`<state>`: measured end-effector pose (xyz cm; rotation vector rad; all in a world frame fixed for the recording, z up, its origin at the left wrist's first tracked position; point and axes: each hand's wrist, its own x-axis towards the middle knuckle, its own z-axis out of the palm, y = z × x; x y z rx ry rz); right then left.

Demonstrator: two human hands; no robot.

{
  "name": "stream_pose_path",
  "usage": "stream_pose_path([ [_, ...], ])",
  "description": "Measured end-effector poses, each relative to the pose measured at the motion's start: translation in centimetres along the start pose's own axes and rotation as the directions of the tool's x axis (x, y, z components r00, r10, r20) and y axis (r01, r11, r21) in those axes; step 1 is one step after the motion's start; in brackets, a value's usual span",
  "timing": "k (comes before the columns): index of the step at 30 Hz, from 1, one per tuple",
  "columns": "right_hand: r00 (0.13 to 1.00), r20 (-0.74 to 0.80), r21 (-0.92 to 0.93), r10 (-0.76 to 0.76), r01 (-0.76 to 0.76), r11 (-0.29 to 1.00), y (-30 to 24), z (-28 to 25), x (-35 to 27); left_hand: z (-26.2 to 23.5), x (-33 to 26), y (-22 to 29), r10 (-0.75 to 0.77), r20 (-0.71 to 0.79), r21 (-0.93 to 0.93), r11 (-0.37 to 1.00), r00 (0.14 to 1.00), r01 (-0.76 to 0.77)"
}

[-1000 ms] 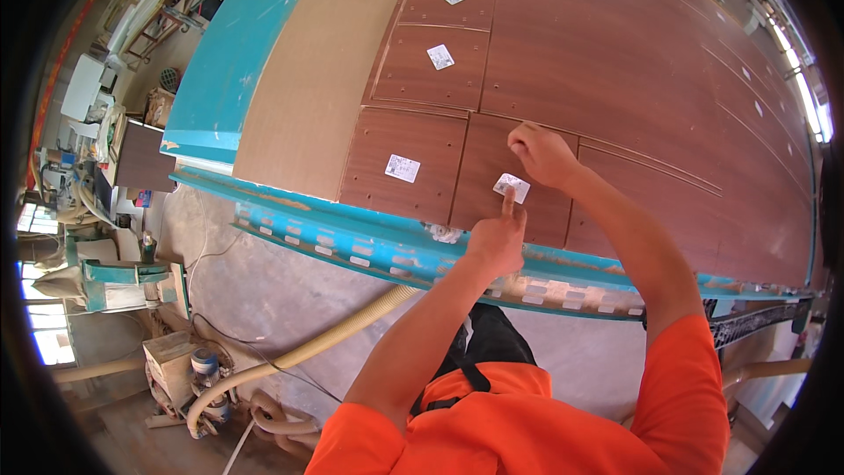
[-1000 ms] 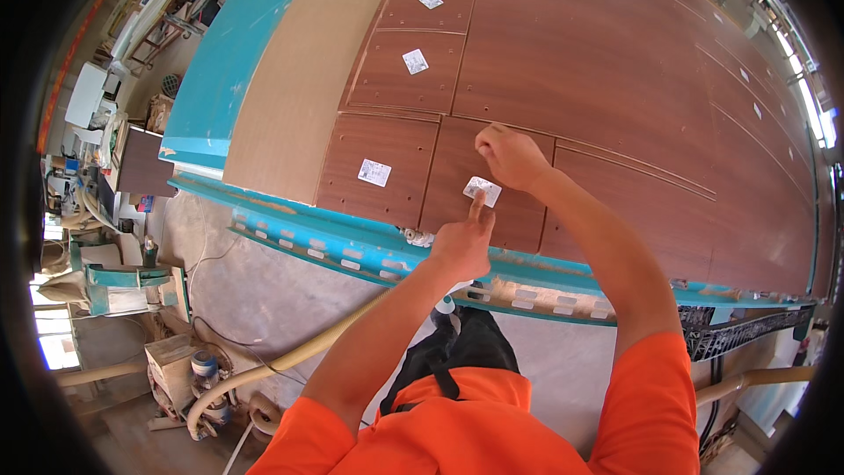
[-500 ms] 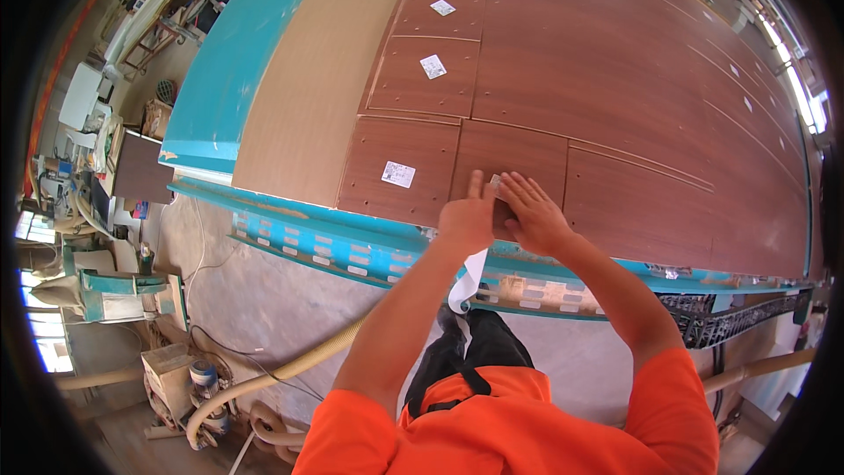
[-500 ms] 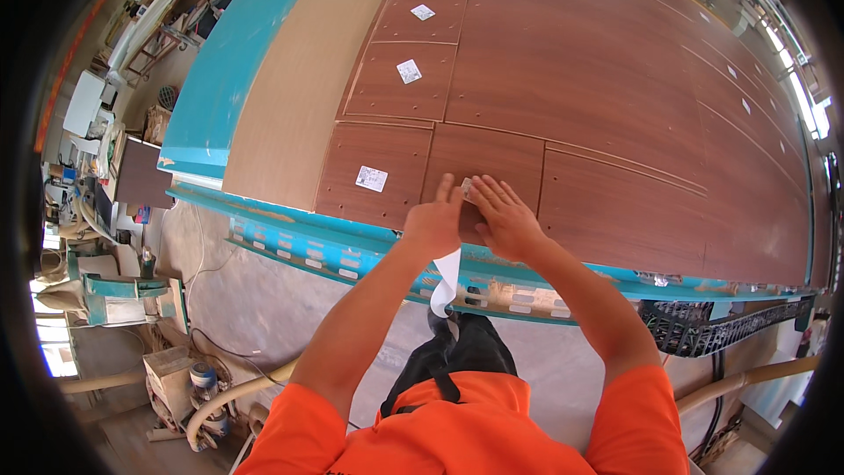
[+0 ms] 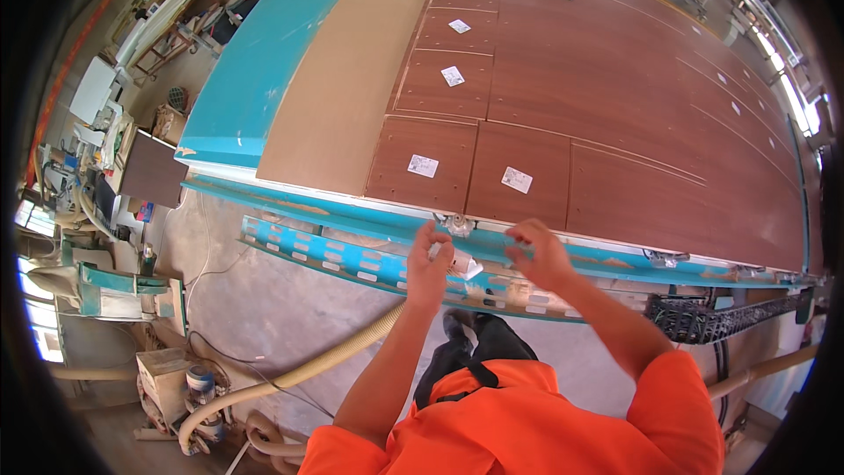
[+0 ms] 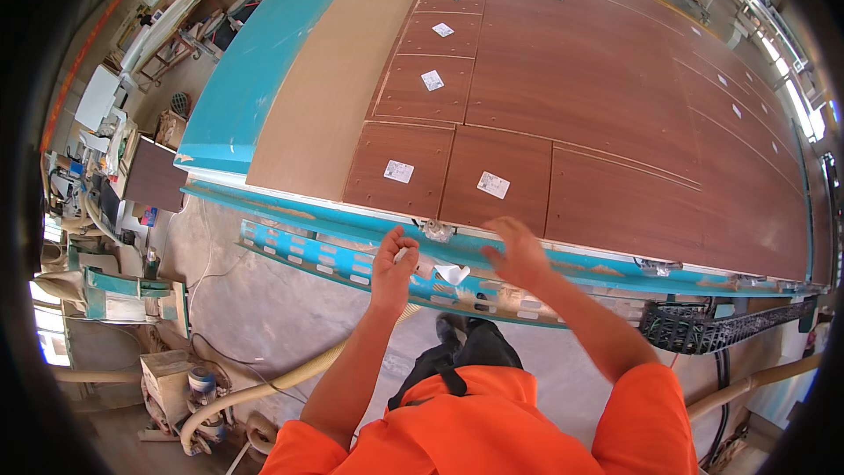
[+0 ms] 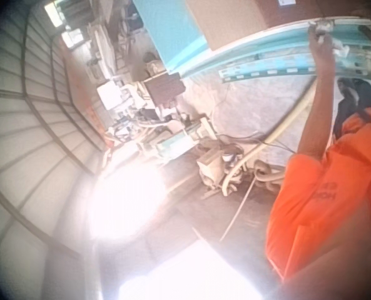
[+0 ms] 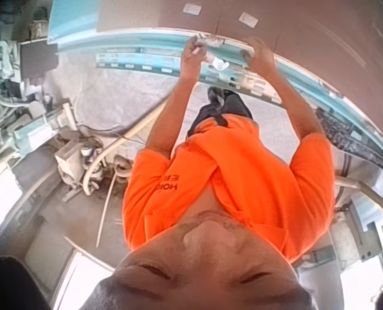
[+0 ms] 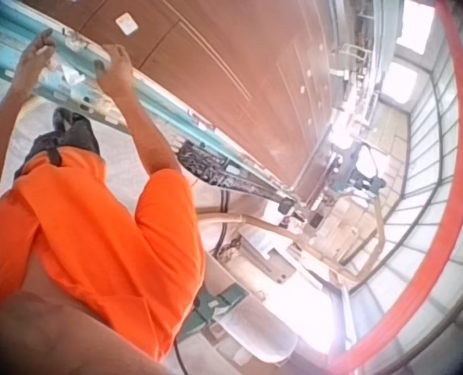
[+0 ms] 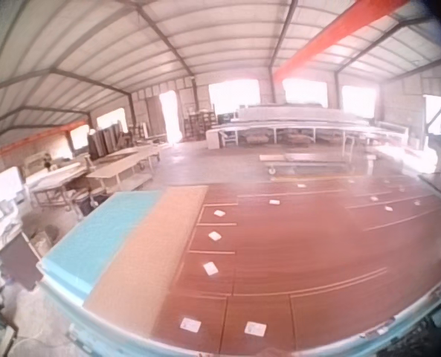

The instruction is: The person peels small white labels from a roll and applies them by hand to designated spots on a large brown laminated wood panel resting on industrial machinery.

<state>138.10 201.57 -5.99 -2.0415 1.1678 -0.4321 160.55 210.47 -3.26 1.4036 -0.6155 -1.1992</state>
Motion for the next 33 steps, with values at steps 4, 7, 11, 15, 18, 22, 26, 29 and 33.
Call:
stream_pose_path([
  [4, 0.988, -0.15, 0.347, 0.022, 0.031, 0.937, -9.1, 2.1, -4.4, -0.3, -2.2, -0.6, 0.264, 0.012, 0.005, 0.965, 0.965, -0.264],
  [7, 0.951, -0.301, 0.31, 0.07, 0.028, 0.95, -12.3, 1.9, -6.3, 1.4, -4.7, 0.9, 0.373, 0.076, 0.013, 0.927, 0.925, -0.375],
  [11, 0.891, -0.447, 0.357, 0.081, 0.094, 0.929, -13.4, 0.8, -8.7, 3.2, -7.8, 2.2, 0.36, 0.163, -0.105, 0.932, 0.919, -0.347],
  [15, 0.88, -0.405, 0.593, 0.247, 0.048, 0.804, -12.5, 0.0, -11.2, 5.0, -9.3, 1.5, 0.368, 0.206, -0.201, 0.923, 0.907, -0.329],
  [18, 0.866, -0.279, 0.847, 0.416, 0.018, 0.531, -12.2, -2.8, -12.2, 6.1, -10.4, 0.9, 0.345, 0.169, -0.256, 0.92, 0.923, -0.297],
  [22, 0.876, -0.182, 0.921, 0.447, -0.007, 0.39, -8.9, -5.6, -13.9, 7.2, -11.1, 0.6, 0.306, 0.274, -0.154, 0.95, 0.912, -0.273],
  [26, 0.911, -0.153, 0.884, 0.384, -0.048, 0.465, -6.0, -8.5, -15.2, 12.1, -11.5, 0.1, 0.185, 0.488, -0.178, 0.978, 0.853, -0.11],
  [29, 0.932, -0.063, 0.857, 0.358, -0.134, 0.498, -2.4, -11.2, -16.5, 17.1, -12.1, 0.1, 0.197, 0.442, -0.234, 0.967, 0.875, -0.1],
  [33, 0.961, -0.173, 0.707, 0.216, -0.031, 0.706, 2.5, -16.6, -18.2, 22.8, -12.6, -1.9, 0.137, 0.392, -0.121, 0.988, 0.91, -0.097],
])
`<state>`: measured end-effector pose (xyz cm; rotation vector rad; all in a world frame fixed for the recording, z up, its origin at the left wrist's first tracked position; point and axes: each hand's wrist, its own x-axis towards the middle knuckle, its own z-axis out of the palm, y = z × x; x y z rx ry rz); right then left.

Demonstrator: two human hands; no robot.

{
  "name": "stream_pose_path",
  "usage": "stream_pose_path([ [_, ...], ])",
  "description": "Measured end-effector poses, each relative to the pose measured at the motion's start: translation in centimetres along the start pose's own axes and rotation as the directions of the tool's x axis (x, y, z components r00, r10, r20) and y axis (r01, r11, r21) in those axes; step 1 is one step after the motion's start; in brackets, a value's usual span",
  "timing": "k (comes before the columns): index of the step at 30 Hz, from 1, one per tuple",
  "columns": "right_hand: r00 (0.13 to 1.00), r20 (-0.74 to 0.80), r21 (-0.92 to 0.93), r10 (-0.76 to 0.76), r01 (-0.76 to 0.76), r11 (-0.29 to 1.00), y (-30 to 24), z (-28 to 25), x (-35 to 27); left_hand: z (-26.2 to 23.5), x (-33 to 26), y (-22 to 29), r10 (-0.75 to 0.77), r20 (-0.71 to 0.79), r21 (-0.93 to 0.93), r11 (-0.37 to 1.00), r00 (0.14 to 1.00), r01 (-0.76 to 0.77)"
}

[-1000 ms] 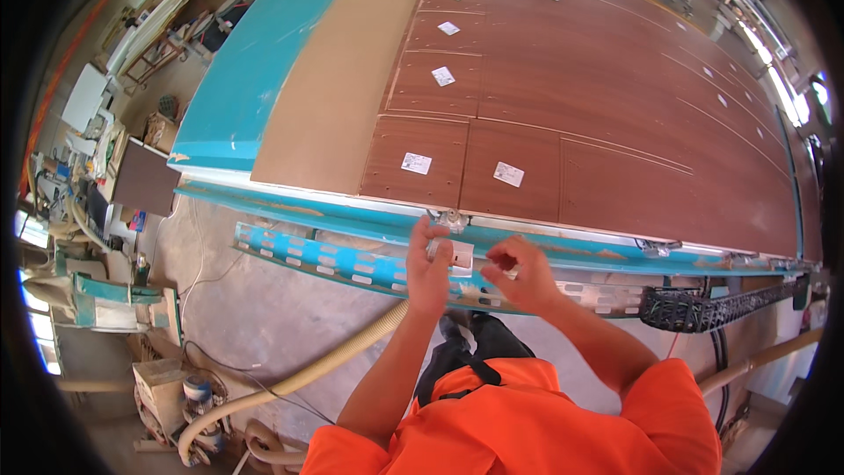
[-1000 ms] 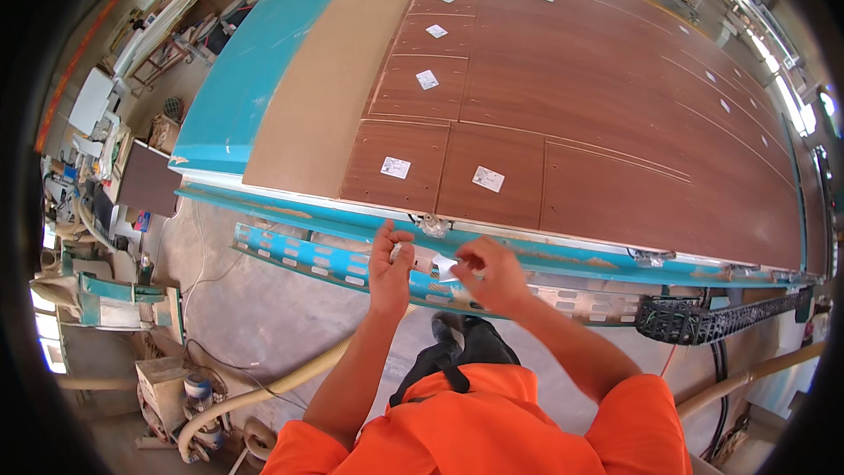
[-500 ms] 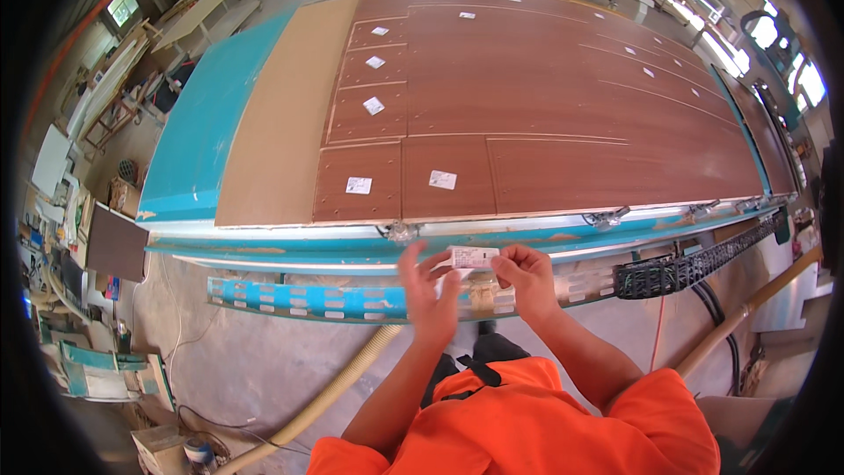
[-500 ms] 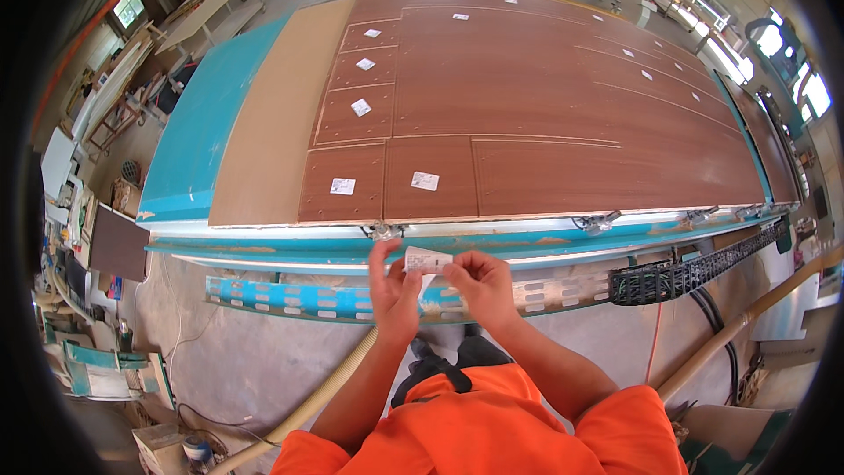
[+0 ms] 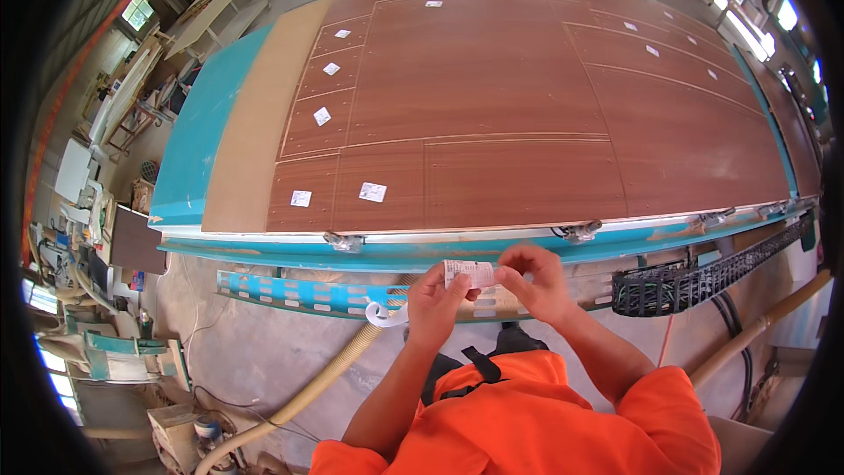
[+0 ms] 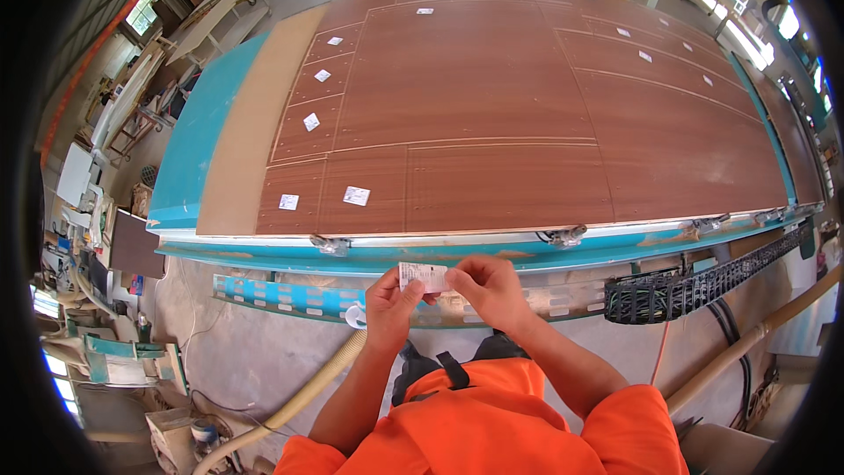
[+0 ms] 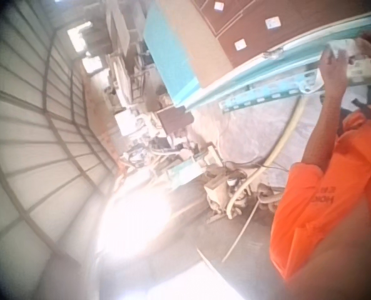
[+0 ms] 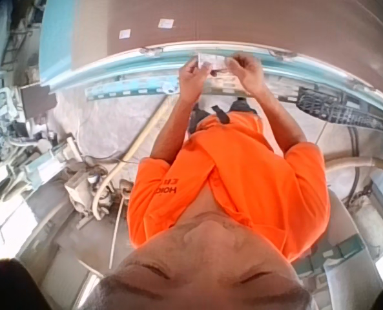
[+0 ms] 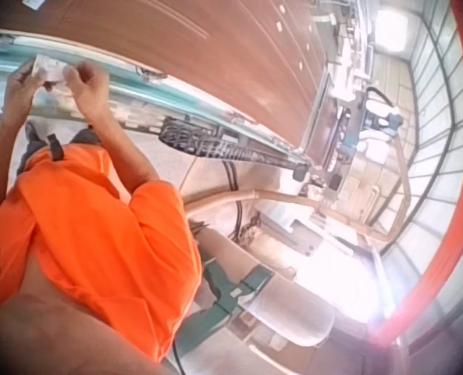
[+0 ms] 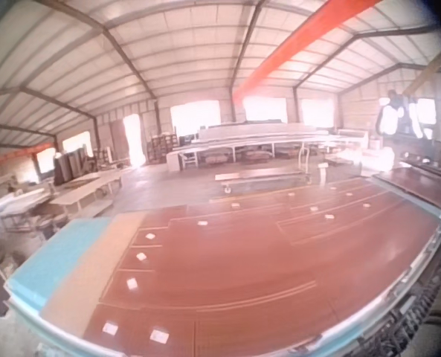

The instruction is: The person peels small white labels from a roll and applies them by hand to designated spots on a large brown laminated wood panel resting on industrial machinery.

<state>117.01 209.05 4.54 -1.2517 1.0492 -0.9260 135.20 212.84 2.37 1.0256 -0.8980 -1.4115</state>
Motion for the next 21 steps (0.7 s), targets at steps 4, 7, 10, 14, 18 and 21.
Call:
stream_pose_path([
  [4, 0.849, 0.094, -0.3, -0.521, 0.523, 0.798, -0.8, -4.7, 0.7, 4.6, 1.2, -1.0, -0.037, -0.116, 0.072, 0.996, 0.993, 0.046],
  [7, 0.798, 0.193, -0.325, -0.572, 0.602, 0.73, -1.0, -6.8, 1.2, 6.5, 1.4, -0.8, -0.046, -0.067, 0.101, 0.993, 0.997, 0.053],
  [10, 0.826, 0.219, -0.267, -0.52, 0.563, 0.782, 0.2, -7.7, 1.6, 7.4, 1.5, -1.9, 0.028, -0.053, 0.135, 0.991, 0.998, -0.02],
  [14, 0.849, 0.267, -0.147, -0.456, 0.504, 0.851, 1.3, -8.1, 1.8, 7.6, 0.6, -2.5, -0.042, -0.088, 0.177, 0.983, 0.995, 0.057],
  [18, 0.867, 0.297, -0.048, -0.4, 0.432, 0.901, 2.2, -8.5, 2.0, 7.7, 0.0, -3.1, -0.143, -0.096, 0.087, 0.985, 0.985, 0.151],
  [21, 0.931, 0.3, -0.091, -0.209, 0.246, 0.965, 2.3, -8.0, 2.0, 7.4, -0.9, -3.4, -0.198, -0.136, 0.088, 0.974, 0.971, 0.211],
])
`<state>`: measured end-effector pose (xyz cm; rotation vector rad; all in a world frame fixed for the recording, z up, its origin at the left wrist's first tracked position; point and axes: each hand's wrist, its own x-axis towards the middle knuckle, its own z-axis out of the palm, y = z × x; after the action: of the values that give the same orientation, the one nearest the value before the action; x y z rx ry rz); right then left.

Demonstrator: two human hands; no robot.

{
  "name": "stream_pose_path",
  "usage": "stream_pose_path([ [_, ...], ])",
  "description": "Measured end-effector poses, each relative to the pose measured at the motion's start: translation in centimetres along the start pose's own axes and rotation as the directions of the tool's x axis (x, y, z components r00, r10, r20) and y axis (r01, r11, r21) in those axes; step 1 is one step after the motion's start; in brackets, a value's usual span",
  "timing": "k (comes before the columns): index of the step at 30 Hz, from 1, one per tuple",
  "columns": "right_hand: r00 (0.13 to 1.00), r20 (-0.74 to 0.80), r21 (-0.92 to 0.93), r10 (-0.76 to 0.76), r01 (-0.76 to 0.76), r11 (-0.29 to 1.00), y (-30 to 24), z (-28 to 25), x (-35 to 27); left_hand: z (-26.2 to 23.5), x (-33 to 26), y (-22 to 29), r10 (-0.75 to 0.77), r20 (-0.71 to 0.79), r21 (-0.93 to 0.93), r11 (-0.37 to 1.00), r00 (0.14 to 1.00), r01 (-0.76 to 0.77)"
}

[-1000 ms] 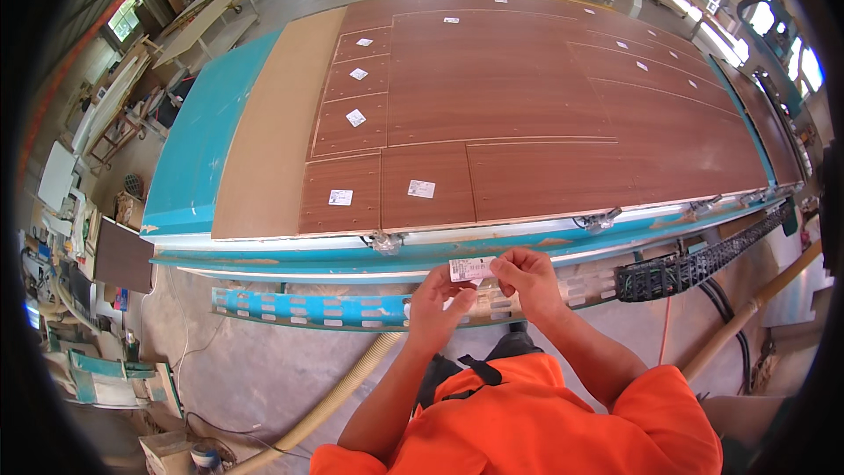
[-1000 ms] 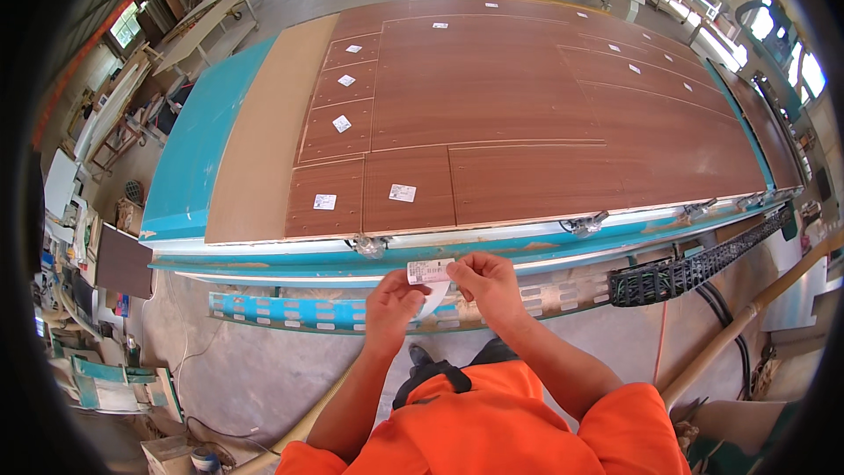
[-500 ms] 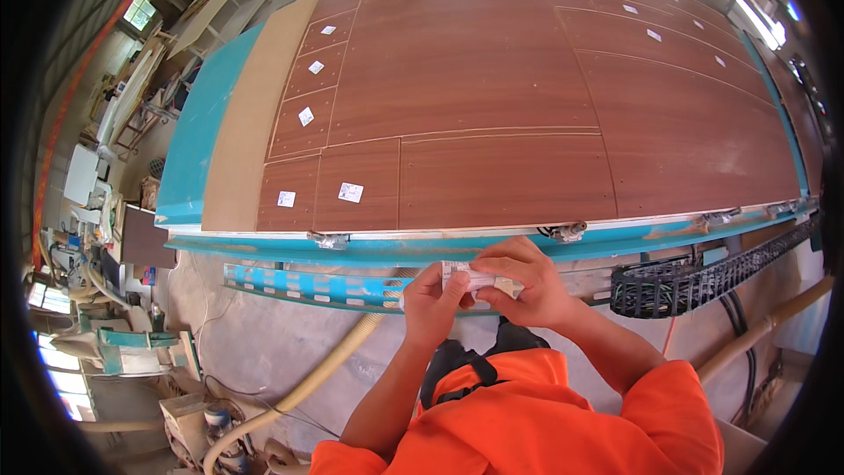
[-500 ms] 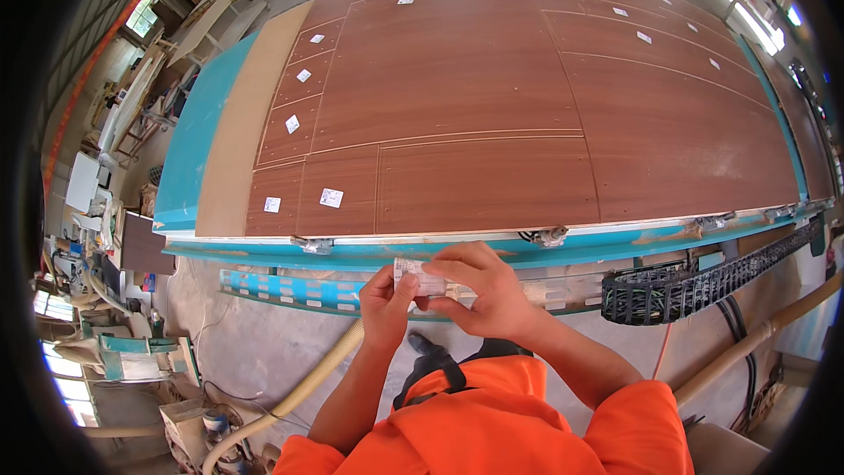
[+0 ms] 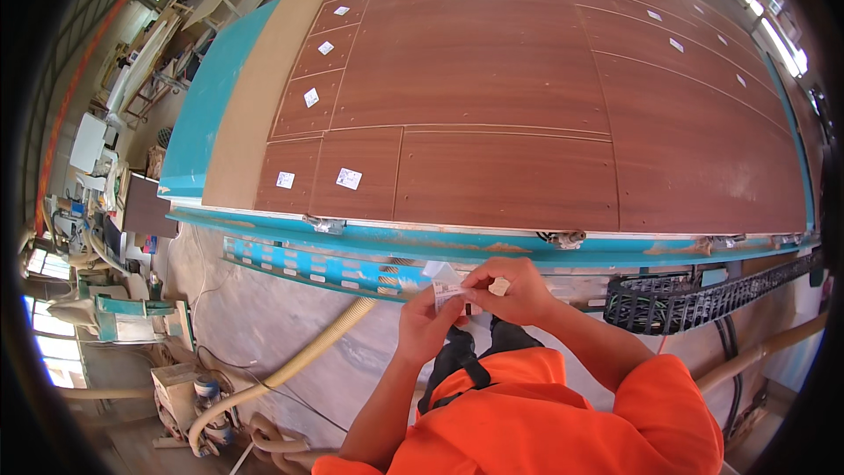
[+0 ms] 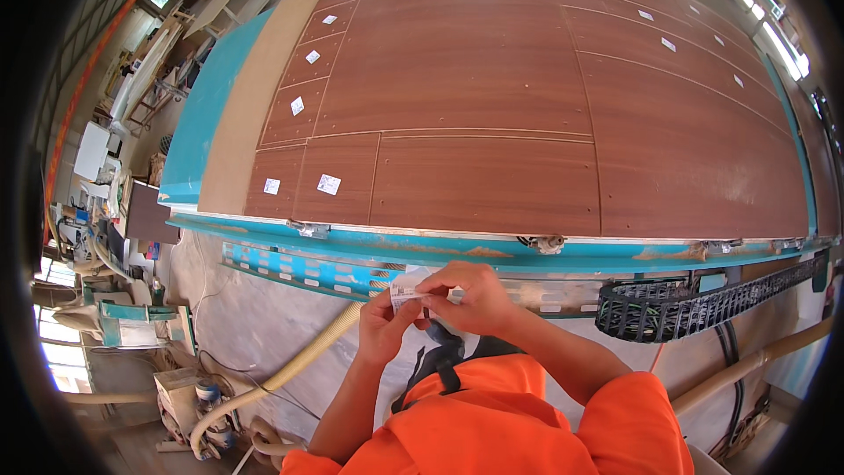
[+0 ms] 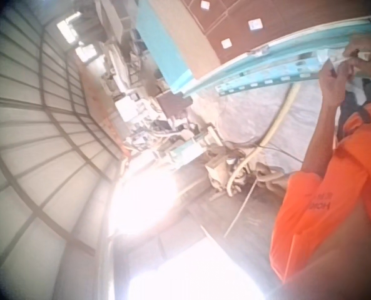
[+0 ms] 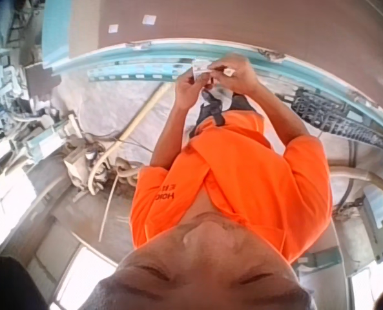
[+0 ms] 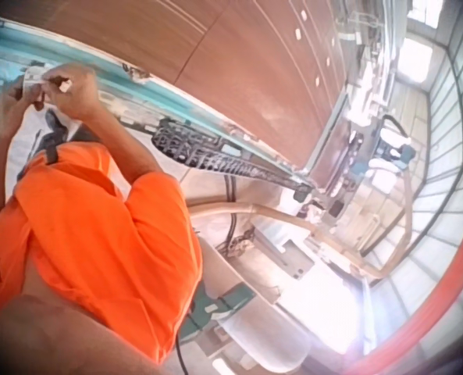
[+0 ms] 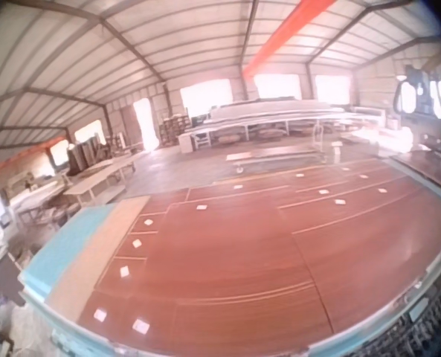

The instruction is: The person peels small white labels from a roll and applies them by hand to designated spots on a large brown laminated wood panel resting on industrial machinery.

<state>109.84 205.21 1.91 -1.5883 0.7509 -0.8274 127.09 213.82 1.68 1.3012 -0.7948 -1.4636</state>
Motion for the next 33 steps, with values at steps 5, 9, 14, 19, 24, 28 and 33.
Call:
stream_pose_path([
  [5, 0.974, 0.066, 0.262, 0.215, -0.225, 0.939, 1.4, -1.1, 3.3, -0.7, -0.9, -0.9, -0.04, -0.129, 0.032, 0.998, 0.991, 0.045],
  [9, 0.927, -0.281, 0.516, 0.25, -0.073, 0.853, 7.2, -2.5, 10.5, -2.1, -1.0, -0.8, -0.092, -0.242, -0.08, 0.994, 0.966, 0.074],
  [14, 0.921, -0.389, 0.239, -0.002, 0.103, 0.966, 17.7, -1.2, 15.8, -1.7, -0.1, -1.3, -0.029, -0.355, -0.068, 0.998, 0.935, 0.005],
  [19, 0.878, -0.455, -0.037, -0.152, 0.152, 0.988, 11.7, -6.3, 13.4, -3.5, -0.4, -3.7, -0.073, -0.408, 0.012, 0.996, 0.91, 0.086],
  [24, 0.553, -0.806, -0.322, -0.212, -0.109, 0.94, 19.4, -22.3, 9.0, -2.0, 0.3, -2.9, -0.069, -0.387, -0.099, 0.995, 0.92, 0.033],
  [28, 0.789, -0.321, -0.748, -0.523, 0.127, 0.652, 21.5, -20.6, 8.9, -1.2, 1.1, -3.0, -0.063, -0.39, -0.108, 0.994, 0.919, 0.023],
  [33, 0.899, 0.118, -0.801, -0.423, 0.338, 0.494, 15.2, -13.6, 6.9, -0.2, 1.4, -1.3, -0.051, -0.449, -0.131, 0.991, 0.892, -0.009],
])
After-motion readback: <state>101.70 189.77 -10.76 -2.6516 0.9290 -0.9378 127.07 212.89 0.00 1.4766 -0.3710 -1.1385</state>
